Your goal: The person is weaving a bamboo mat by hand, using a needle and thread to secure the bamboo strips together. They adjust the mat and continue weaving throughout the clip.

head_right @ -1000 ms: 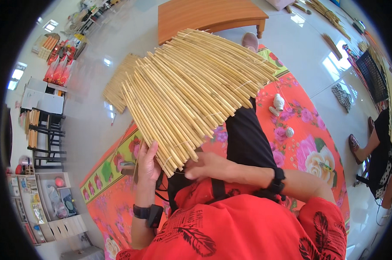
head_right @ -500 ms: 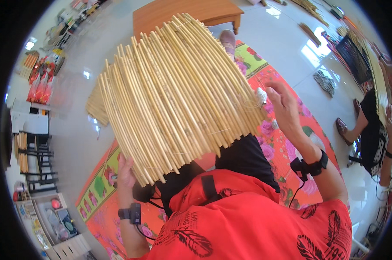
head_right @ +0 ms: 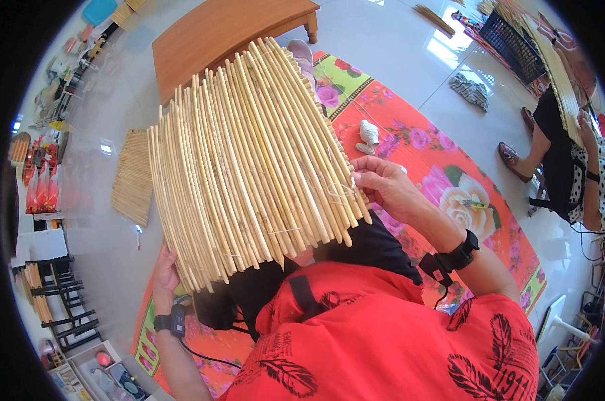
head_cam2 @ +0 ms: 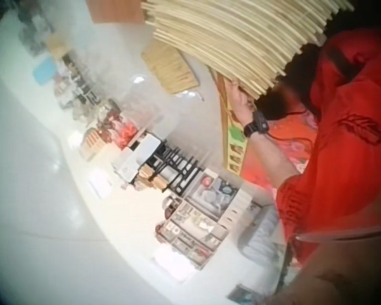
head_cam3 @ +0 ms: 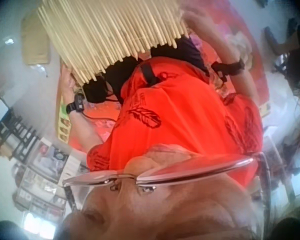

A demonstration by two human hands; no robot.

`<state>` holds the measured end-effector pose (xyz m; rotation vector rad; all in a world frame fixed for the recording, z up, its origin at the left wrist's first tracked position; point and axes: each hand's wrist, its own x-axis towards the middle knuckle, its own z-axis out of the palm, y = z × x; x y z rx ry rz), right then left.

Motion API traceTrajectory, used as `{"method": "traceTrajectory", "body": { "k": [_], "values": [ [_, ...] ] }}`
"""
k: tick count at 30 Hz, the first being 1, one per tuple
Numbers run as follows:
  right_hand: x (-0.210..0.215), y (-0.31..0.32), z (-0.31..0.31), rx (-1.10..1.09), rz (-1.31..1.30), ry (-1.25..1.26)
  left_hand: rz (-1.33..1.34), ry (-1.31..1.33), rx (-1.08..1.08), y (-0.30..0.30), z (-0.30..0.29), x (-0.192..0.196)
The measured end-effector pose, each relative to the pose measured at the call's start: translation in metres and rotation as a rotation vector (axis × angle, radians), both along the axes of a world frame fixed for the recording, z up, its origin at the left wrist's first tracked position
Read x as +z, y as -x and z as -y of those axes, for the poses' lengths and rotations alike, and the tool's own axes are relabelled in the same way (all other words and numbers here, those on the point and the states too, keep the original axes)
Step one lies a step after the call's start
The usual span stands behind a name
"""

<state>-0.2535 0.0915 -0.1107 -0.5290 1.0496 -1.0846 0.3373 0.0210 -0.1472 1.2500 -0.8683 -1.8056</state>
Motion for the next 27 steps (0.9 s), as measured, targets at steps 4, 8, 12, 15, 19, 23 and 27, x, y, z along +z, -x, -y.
{"method": "traceTrajectory", "body": {
  "k": [4,8,12,15,19,23,27],
  "values": [
    [-0.002,-0.003,-0.001,0.014,-0.061,-0.048,0.001,0.007,-0.062,0.006,0.015,0.002],
    [-0.017,0.005,0.002,0.052,-0.055,-0.069,-0.011,0.038,-0.078,0.012,0.019,0.001],
    [-0.014,0.007,0.01,0.038,-0.07,-0.028,-0.008,0.018,-0.072,0.021,0.021,0.003],
    [-0.001,0.005,0.025,0.023,-0.096,0.042,0.017,-0.038,-0.058,0.011,0.023,-0.002],
    [0.011,-0.002,0.042,0.008,-0.071,0.06,-0.005,-0.039,-0.073,0.013,0.032,0.0],
    [0.013,-0.006,0.049,0.046,-0.032,0.043,0.004,-0.025,-0.08,0.011,0.034,0.003],
    [0.001,-0.003,0.048,0.062,-0.03,0.076,-0.003,-0.004,-0.097,0.015,0.035,0.004]
  ]
}}
